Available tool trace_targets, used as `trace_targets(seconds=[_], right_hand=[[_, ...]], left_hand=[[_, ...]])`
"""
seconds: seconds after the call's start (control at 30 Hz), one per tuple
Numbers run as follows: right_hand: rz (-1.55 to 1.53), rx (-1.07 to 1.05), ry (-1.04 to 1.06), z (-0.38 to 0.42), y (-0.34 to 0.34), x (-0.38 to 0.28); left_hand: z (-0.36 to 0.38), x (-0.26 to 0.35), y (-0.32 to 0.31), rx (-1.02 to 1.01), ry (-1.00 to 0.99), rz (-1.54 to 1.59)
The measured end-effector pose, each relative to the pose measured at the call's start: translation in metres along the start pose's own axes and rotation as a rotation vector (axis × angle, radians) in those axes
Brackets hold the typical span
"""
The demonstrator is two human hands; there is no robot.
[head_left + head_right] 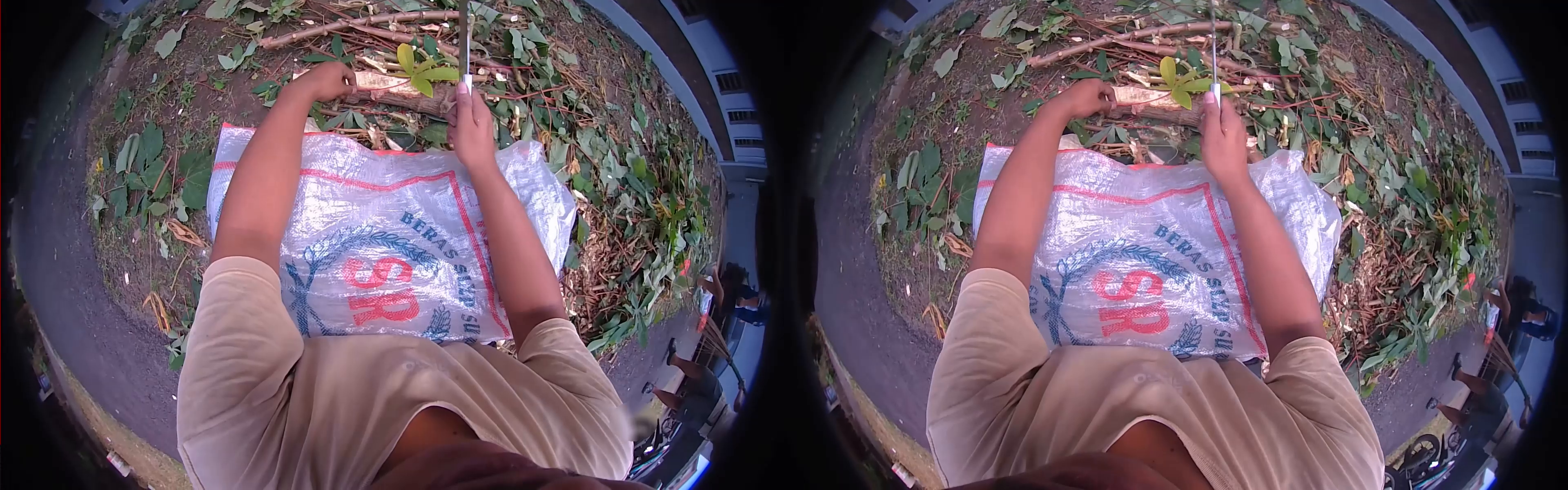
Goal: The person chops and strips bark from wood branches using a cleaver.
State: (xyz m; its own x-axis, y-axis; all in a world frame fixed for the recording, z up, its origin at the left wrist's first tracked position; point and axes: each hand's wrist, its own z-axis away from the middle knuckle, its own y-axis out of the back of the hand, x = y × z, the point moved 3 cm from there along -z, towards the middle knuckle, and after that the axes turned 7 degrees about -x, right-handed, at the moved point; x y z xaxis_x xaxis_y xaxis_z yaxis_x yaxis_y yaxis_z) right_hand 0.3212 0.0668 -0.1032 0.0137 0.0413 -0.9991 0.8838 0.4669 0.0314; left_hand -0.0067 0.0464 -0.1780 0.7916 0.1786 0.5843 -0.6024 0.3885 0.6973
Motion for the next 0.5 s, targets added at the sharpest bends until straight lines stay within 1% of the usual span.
trace_targets(seconds=[0.07, 0.1, 0.17, 0.2, 0.27, 0.3, 0.33, 0.37, 0.43, 0.5], right_hand=[[-0.101, -0.226, -0.605, 0.003, -0.013, 0.027], [-0.104, -0.223, -0.598, 0.002, -0.010, 0.028], [-0.107, -0.232, -0.731, -0.003, -0.009, 0.025], [-0.102, -0.241, -0.731, -0.003, -0.009, 0.022], [-0.109, -0.128, -0.572, 0.001, -0.006, 0.013], [-0.087, -0.118, -0.464, 0.000, -0.005, 0.008], [-0.088, -0.120, -0.473, 0.000, -0.006, 0.004], [-0.083, -0.109, -0.310, -0.001, -0.006, -0.008], [-0.031, -0.101, -0.023, -0.002, -0.006, -0.021], [0.020, -0.095, -0.049, -0.005, -0.009, -0.001]], left_hand=[[0.006, 0.000, -0.002, 0.002, -0.034, -0.011], [0.007, 0.003, 0.001, 0.016, -0.071, -0.023], [0.011, 0.005, 0.007, 0.019, -0.082, -0.070], [0.016, 0.004, 0.004, 0.015, -0.080, -0.096], [0.019, 0.005, 0.004, 0.049, -0.051, -0.042], [0.020, 0.011, 0.007, 0.081, -0.055, -0.021], [0.022, 0.017, 0.011, 0.115, -0.063, -0.004], [0.018, 0.019, 0.011, 0.154, -0.113, -0.027], [0.013, 0.019, 0.006, 0.128, -0.118, -0.054], [0.013, 0.022, 0.008, 0.105, -0.121, -0.087]])
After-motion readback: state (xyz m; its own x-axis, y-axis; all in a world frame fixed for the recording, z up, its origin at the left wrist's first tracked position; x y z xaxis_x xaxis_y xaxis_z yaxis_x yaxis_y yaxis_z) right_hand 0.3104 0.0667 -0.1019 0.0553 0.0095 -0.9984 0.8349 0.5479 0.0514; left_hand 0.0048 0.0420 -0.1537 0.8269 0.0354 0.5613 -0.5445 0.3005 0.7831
